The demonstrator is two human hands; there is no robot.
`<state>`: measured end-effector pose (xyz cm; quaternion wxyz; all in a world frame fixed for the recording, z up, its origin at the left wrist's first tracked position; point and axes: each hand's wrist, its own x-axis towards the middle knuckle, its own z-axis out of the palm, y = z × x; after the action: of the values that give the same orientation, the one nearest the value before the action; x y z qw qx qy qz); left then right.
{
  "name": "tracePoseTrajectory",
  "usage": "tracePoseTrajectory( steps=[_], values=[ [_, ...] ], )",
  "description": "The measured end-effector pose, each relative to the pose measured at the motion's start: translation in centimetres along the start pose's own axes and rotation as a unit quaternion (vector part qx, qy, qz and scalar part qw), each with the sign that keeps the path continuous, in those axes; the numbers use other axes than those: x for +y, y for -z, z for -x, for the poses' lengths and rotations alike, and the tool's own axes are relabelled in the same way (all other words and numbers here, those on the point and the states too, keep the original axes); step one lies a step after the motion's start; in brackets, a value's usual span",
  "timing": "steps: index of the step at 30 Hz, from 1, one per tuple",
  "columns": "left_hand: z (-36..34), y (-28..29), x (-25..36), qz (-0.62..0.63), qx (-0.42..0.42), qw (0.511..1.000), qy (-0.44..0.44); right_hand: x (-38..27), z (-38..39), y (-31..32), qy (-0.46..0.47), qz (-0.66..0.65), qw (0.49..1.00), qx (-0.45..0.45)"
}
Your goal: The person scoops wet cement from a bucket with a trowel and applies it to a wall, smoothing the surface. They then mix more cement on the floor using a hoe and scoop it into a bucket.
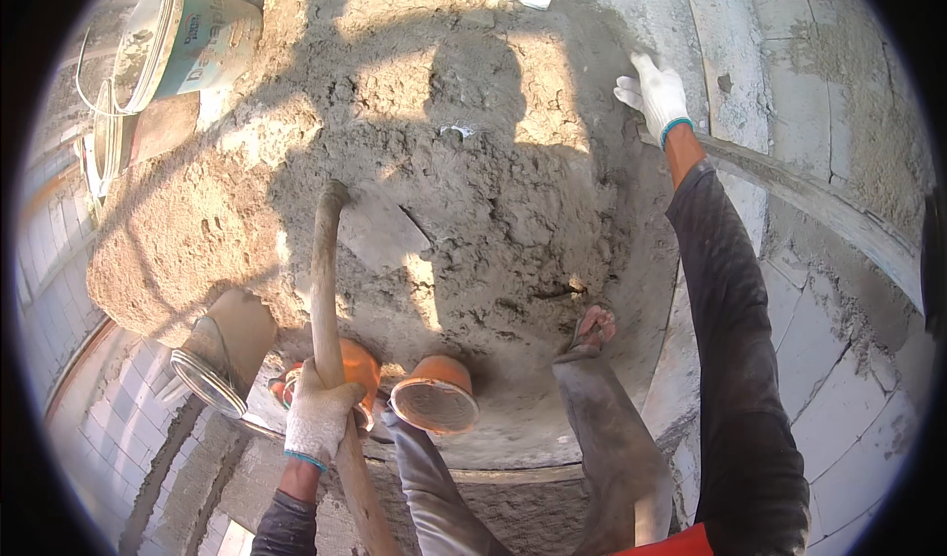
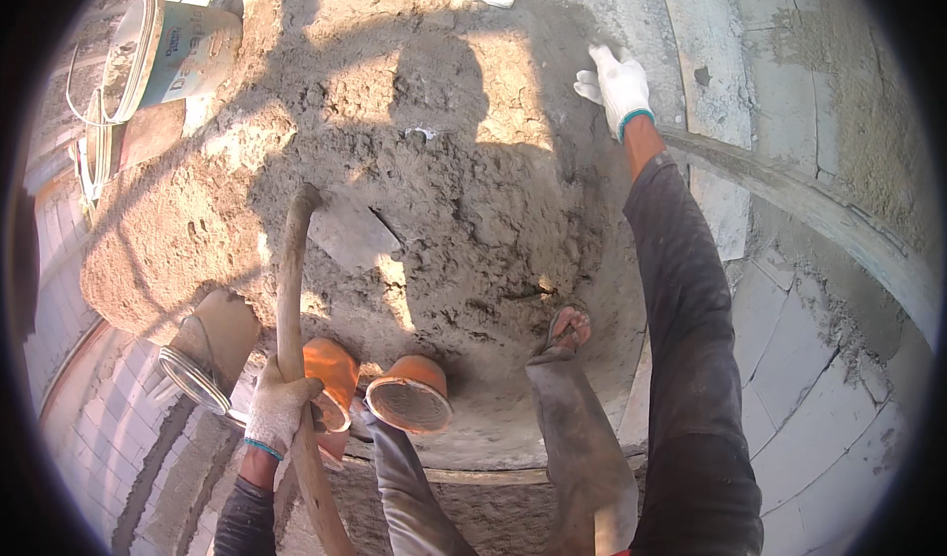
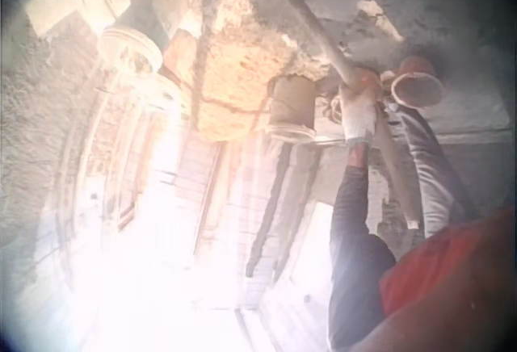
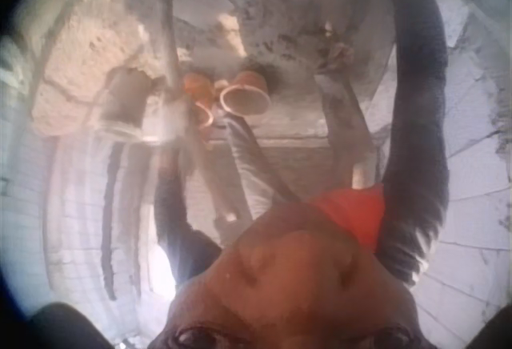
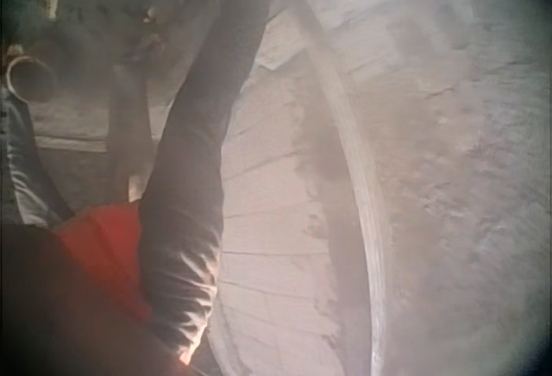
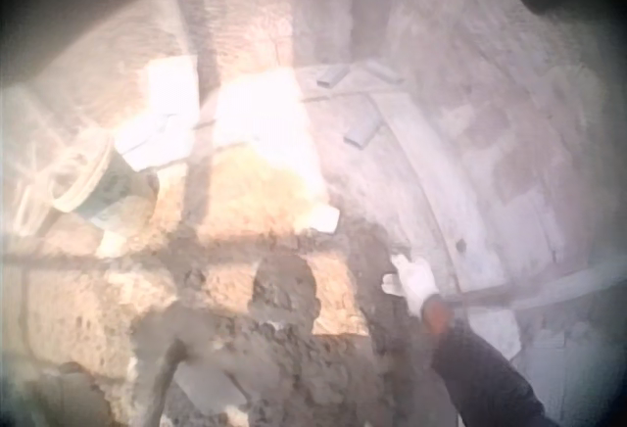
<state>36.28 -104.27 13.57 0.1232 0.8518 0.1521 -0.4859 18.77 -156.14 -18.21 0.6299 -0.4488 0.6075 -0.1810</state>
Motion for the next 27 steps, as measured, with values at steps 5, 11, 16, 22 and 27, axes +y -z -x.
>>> tracePoseTrajectory(
  steps=[5,11,16,22,27],
  values=[
    [0.0,-0.4,-0.2,-0.04,0.02,0.999,-0.025,1.2,17.6,-3.5,-0.056,0.179,0.943,-0.274],
    [0.6,-2.0,-1.5,0.028,0.005,0.999,-0.029,3.1,54.5,0.7,-0.241,0.127,0.734,-0.622],
    [4.0,-8.4,-10.3,0.1,0.078,0.986,-0.106,0.3,70.3,2.8,-0.399,0.176,0.77,-0.466],
    [2.5,-12.4,-19.3,0.296,-0.053,0.954,0.005,12.2,78.4,6.4,-0.172,0.397,0.833,-0.344],
    [6.9,-8.1,-19.0,0.362,-0.023,0.931,-0.037,13.3,80.6,4.7,-0.087,0.427,0.809,-0.394]
  ],
)
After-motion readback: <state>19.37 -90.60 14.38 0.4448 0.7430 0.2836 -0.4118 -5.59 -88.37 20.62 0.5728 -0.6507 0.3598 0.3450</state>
